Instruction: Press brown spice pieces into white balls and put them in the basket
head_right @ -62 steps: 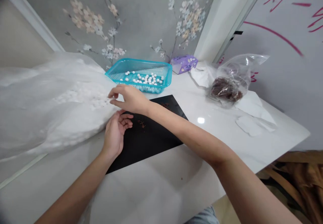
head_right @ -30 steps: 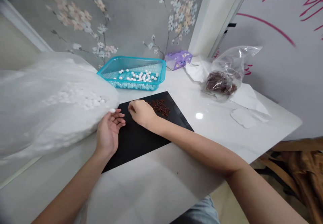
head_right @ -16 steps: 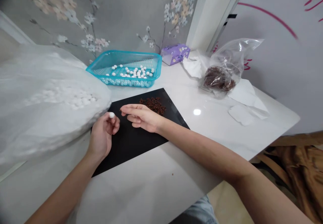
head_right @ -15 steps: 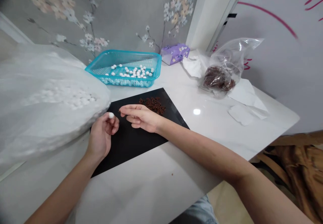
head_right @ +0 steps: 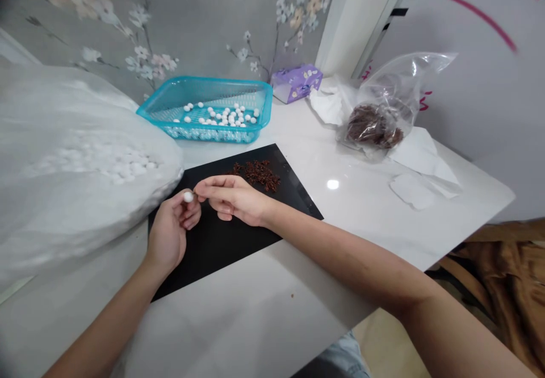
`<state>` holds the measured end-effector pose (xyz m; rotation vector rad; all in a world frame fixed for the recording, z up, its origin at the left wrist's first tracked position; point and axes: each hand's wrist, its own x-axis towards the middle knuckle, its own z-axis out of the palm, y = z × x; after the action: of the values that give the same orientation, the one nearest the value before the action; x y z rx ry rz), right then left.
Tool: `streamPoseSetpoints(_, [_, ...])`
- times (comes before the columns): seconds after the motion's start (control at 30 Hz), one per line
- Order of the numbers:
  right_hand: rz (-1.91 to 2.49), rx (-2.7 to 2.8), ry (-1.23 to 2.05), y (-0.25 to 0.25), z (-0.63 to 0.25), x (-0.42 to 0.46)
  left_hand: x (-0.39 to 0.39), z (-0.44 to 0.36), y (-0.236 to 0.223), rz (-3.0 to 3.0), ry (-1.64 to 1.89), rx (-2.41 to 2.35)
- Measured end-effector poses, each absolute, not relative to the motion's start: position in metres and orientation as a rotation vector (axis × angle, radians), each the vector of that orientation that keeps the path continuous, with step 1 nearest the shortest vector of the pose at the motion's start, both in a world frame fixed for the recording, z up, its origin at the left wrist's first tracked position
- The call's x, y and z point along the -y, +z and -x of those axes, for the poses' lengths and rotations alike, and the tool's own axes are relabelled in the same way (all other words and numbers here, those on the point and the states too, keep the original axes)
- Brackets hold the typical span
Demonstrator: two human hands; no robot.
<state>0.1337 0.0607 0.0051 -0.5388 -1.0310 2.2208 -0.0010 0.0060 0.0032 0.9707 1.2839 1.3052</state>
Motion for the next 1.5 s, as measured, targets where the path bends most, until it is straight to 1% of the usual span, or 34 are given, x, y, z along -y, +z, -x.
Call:
streamPoseSetpoints(0.43, [0.582,1.072,2.148,0.0056,-0.1317,-0.0573,-0.008,0.0007,0.0003,-0.944,1.27,-1.287])
streamPoseSetpoints(1.5, [0.601,1.126,2.103,0.0031,-0.1318,-0.0557,-0.0086,-0.0001,-0.0003,-1.037,1.203,-1.319])
